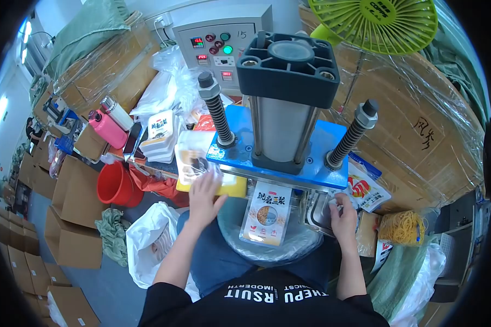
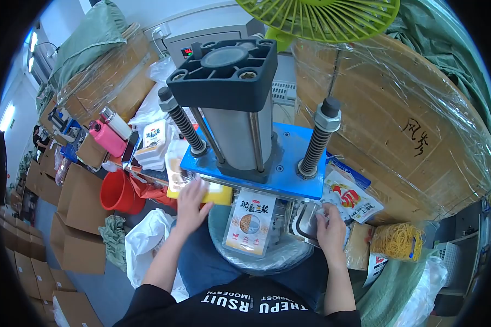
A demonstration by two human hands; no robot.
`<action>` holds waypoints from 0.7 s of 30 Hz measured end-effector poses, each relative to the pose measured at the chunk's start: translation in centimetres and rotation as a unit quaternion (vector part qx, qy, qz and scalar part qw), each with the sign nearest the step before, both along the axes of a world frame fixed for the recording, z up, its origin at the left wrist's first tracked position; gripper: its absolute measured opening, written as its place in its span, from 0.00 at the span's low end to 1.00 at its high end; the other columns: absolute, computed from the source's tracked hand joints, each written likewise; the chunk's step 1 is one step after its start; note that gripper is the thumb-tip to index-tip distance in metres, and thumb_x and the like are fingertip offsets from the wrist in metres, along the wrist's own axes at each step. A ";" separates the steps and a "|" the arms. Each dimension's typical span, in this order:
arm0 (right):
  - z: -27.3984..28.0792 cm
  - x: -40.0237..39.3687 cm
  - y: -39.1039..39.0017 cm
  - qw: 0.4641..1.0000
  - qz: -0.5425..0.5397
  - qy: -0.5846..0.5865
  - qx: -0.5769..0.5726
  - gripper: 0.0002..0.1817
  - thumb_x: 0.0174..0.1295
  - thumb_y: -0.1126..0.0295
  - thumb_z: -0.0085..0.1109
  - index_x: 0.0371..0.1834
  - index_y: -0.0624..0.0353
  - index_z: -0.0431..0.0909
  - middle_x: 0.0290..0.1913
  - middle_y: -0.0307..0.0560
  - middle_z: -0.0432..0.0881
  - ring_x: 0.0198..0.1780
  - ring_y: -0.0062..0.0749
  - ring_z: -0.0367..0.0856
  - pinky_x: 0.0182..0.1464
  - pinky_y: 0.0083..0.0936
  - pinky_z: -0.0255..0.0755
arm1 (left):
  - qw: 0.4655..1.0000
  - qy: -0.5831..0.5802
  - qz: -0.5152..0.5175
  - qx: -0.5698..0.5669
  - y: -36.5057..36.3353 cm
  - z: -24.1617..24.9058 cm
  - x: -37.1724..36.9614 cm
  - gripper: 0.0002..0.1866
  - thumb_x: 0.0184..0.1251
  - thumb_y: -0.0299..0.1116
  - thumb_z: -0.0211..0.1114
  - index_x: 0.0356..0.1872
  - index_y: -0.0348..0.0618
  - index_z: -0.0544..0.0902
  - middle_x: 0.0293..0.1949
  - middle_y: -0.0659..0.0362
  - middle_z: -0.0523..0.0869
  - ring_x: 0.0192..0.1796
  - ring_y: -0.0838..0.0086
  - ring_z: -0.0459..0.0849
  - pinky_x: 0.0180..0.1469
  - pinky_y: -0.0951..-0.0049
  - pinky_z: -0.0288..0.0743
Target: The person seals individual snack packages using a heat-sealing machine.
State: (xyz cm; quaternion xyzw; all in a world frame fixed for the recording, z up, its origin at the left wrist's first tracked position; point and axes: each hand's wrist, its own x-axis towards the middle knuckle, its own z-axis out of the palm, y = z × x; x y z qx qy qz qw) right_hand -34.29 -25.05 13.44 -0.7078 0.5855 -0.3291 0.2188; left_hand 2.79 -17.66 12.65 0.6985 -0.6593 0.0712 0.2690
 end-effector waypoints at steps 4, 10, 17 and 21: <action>0.0 -0.9 -0.3 0.991 0.078 -0.091 -0.051 0.13 0.58 0.80 0.54 0.47 0.60 0.76 0.37 0.49 0.78 0.36 0.37 0.78 0.38 0.28 0.71 | 0.995 0.070 -0.065 -0.006 1.5 -1.3 0.8 0.17 0.47 0.27 0.68 0.43 0.45 0.82 0.45 0.57 0.83 0.48 0.61 0.79 0.51 0.62 0.69; 1.0 1.2 1.8 0.918 0.084 -0.338 0.188 0.09 0.59 0.80 0.57 0.43 0.61 0.79 0.33 0.38 0.77 0.29 0.17 0.75 0.31 0.14 0.68 | 0.983 0.171 -0.005 -0.065 0.1 1.7 -2.6 0.10 0.40 0.18 0.62 0.28 0.38 0.81 0.28 0.55 0.81 0.31 0.62 0.78 0.35 0.69 0.71; 7.6 4.8 1.0 0.924 0.370 -0.080 0.052 0.09 0.58 0.78 0.58 0.43 0.63 0.80 0.35 0.47 0.78 0.36 0.35 0.78 0.38 0.25 0.70 | 0.960 0.216 -0.166 0.063 2.1 4.5 -8.8 0.09 0.41 0.24 0.65 0.29 0.39 0.84 0.27 0.59 0.82 0.36 0.67 0.77 0.36 0.70 0.70; 7.0 5.7 1.1 0.901 0.422 -0.086 0.047 0.11 0.59 0.76 0.58 0.46 0.62 0.79 0.37 0.48 0.80 0.37 0.34 0.78 0.40 0.26 0.72 | 0.828 0.454 -0.180 0.275 3.0 4.6 -9.2 0.06 0.54 0.29 0.69 0.30 0.38 0.84 0.25 0.63 0.82 0.29 0.81 0.76 0.32 0.78 0.70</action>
